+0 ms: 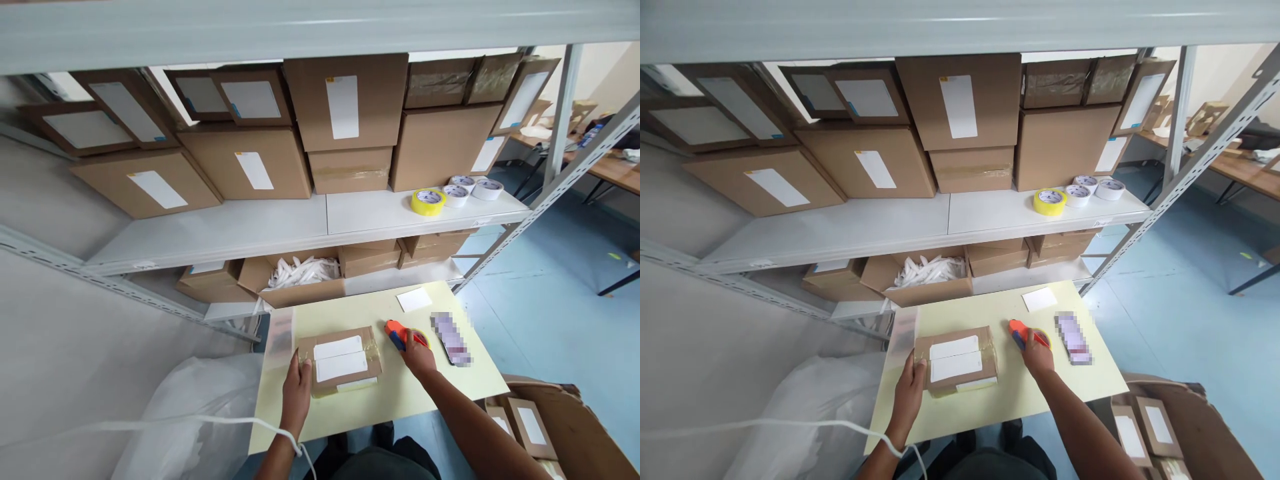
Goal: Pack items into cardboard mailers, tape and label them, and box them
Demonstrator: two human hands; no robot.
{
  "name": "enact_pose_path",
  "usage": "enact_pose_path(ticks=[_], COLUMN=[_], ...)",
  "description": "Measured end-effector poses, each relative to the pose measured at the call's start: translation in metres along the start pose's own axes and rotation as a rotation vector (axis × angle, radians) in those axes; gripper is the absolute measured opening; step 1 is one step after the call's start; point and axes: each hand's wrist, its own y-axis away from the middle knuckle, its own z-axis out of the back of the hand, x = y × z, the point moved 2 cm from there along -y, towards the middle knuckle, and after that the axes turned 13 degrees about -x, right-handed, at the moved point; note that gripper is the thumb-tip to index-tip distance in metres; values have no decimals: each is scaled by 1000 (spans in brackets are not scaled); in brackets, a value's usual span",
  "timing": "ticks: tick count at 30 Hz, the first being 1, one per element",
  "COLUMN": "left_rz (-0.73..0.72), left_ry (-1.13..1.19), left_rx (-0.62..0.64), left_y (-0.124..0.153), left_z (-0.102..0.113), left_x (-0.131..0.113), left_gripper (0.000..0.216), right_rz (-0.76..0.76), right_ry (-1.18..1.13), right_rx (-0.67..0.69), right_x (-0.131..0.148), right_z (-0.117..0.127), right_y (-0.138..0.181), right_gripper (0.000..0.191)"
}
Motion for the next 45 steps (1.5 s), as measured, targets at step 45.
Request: enact_pose_path(ticks=[45], left_rz=[276], left_ry=[630], left_rx=[402], left_y=[41], left_z=[26], left_x=[-62], left_gripper=[58], right_rz=[536], right_ry=[-499], right_rx=[848], right_x=[180], right_z=[119], right_y=[59], right_gripper=[57])
